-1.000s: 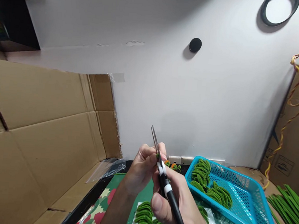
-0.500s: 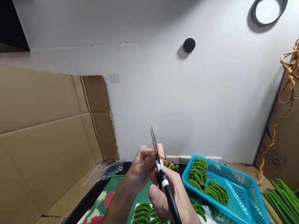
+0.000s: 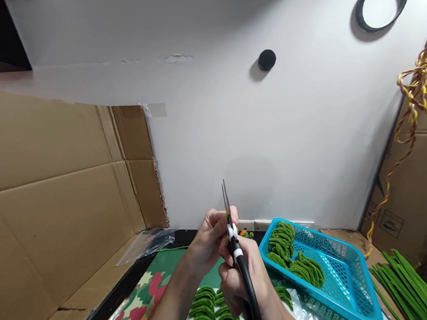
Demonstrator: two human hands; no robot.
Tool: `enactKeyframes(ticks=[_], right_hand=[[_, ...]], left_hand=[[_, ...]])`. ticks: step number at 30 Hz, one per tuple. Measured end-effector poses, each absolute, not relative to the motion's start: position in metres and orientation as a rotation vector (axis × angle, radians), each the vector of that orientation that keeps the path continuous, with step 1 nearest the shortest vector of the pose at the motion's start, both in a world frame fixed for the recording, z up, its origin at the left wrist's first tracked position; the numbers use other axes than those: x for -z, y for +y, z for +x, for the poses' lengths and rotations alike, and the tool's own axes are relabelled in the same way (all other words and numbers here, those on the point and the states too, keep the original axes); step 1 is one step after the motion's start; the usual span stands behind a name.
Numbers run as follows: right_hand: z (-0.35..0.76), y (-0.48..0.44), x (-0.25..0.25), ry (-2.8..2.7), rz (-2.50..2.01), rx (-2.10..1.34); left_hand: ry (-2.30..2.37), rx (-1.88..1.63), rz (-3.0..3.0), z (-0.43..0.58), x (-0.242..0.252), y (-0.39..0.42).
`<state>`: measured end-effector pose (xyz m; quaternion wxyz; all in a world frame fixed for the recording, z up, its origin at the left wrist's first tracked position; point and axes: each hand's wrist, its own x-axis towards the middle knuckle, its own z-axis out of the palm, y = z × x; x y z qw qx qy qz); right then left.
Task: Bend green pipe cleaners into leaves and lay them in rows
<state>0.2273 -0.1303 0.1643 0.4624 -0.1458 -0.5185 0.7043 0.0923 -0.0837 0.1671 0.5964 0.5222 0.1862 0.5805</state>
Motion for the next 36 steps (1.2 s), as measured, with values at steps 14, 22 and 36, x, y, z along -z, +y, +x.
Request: enactKeyframes(ticks=[14,22,36], right_hand=[[0.218,-0.124,-0.150,-1.123,-0.387,-1.864],[0.215,-0.115,-0.145,-1.185,-0.250,-1.848],[0.234,-0.112,-0.162,-1.141,-0.388,-1.866]], left_hand=[[0.465,-1.324,1.165,0.093,-0.161,-0.077],[0.592,-1.398,1.217,0.084,-0.165,-0.074],[0.788,-1.505,1.209,0.077,-0.179,-0.073]])
